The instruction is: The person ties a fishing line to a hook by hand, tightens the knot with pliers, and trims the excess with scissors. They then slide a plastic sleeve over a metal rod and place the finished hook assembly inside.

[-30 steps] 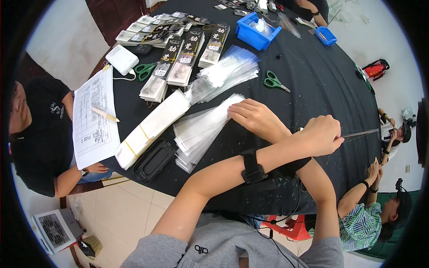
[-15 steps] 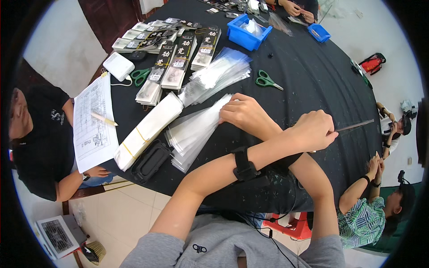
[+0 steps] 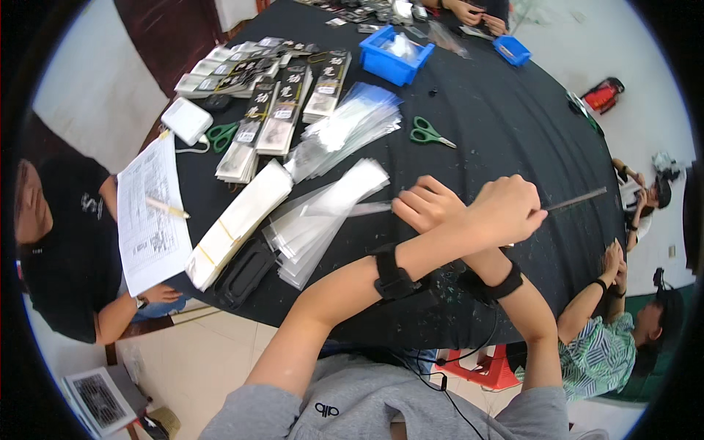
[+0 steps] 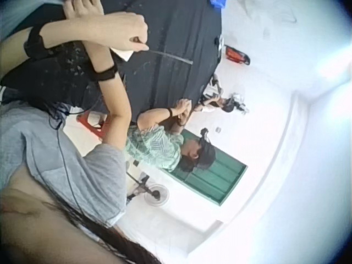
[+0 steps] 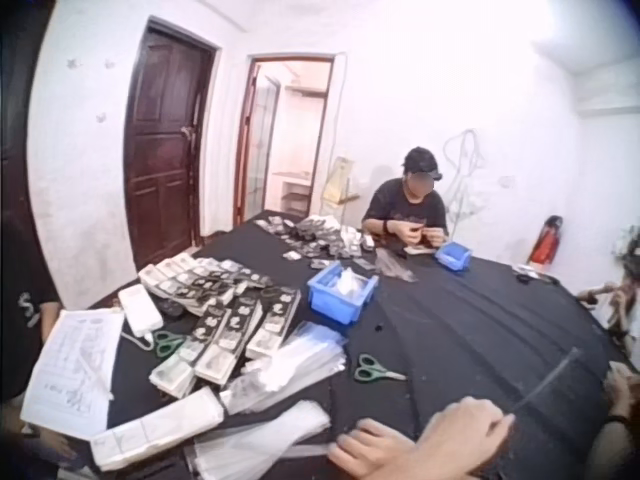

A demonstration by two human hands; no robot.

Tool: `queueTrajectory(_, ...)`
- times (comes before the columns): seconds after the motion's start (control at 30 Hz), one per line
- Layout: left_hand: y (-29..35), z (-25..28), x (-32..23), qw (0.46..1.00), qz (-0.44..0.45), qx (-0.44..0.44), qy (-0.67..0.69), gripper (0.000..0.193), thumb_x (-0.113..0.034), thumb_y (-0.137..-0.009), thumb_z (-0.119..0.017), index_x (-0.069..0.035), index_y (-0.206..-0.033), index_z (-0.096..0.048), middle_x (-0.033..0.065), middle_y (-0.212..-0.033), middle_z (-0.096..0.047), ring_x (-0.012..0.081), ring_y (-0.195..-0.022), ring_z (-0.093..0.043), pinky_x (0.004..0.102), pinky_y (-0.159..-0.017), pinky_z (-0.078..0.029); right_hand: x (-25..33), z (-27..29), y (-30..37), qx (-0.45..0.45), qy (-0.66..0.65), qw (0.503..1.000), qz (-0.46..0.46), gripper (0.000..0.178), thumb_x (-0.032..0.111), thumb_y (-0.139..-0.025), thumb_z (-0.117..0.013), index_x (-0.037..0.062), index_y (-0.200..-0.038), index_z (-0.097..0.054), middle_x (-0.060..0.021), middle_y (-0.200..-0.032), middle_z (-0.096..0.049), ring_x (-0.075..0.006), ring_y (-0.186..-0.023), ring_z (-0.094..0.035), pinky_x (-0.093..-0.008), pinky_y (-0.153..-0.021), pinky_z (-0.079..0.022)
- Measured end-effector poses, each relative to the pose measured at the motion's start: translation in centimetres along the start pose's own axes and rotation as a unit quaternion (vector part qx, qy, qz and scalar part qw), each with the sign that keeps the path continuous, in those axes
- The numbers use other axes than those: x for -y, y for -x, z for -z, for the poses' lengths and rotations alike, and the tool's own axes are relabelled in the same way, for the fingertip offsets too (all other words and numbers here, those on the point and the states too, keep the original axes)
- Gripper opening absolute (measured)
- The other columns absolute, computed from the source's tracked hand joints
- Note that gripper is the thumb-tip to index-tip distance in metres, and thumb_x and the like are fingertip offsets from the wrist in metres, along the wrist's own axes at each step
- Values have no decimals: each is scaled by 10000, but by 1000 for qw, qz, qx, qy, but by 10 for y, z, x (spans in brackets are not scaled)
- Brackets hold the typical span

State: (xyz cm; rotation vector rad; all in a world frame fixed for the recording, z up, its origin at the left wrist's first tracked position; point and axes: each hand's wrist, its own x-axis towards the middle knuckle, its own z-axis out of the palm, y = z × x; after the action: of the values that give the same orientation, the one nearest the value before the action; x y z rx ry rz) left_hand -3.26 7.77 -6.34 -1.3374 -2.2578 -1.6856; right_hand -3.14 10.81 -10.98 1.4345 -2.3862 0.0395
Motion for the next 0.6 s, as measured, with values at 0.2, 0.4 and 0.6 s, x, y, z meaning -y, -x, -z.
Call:
queueTrajectory(0.2, -5, 24, 3, 999, 25, 46, 9, 298, -249, -841, -633, 28, -744, -685, 170, -604, -621, 224, -547, -625, 317, -532, -470, 35, 77, 87, 167, -31, 963, -211, 138, 95, -872, -573, 32, -961, -657, -96, -863, -664, -259, -852, -636, -348, -759, -483)
queueTrajectory(0.4, -11, 27, -1, 992, 58, 70, 86, 297, -229, -890, -620, 47, -817, -704, 92, -658, -670, 94, -603, -622, 230, -565, -473, 57, 170, 155, 118, -525, 767, -351, 119, 80, -856, -657, -19, -903, -610, -95, -789, -701, -167, -678, -687, -265, -593, -506)
queueTrajectory(0.6, -14, 21, 3, 993, 46, 73, 82, 308, -229, -890, -614, 59, -818, -695, 98, -623, -642, 78, -571, -591, 224, -534, -434, 48, 194, 207, -329, -612, 627, -352, 244, 140, -824, -714, -2, -969, -577, -119, -733, -656, -235, -723, -672, -334, -644, -548)
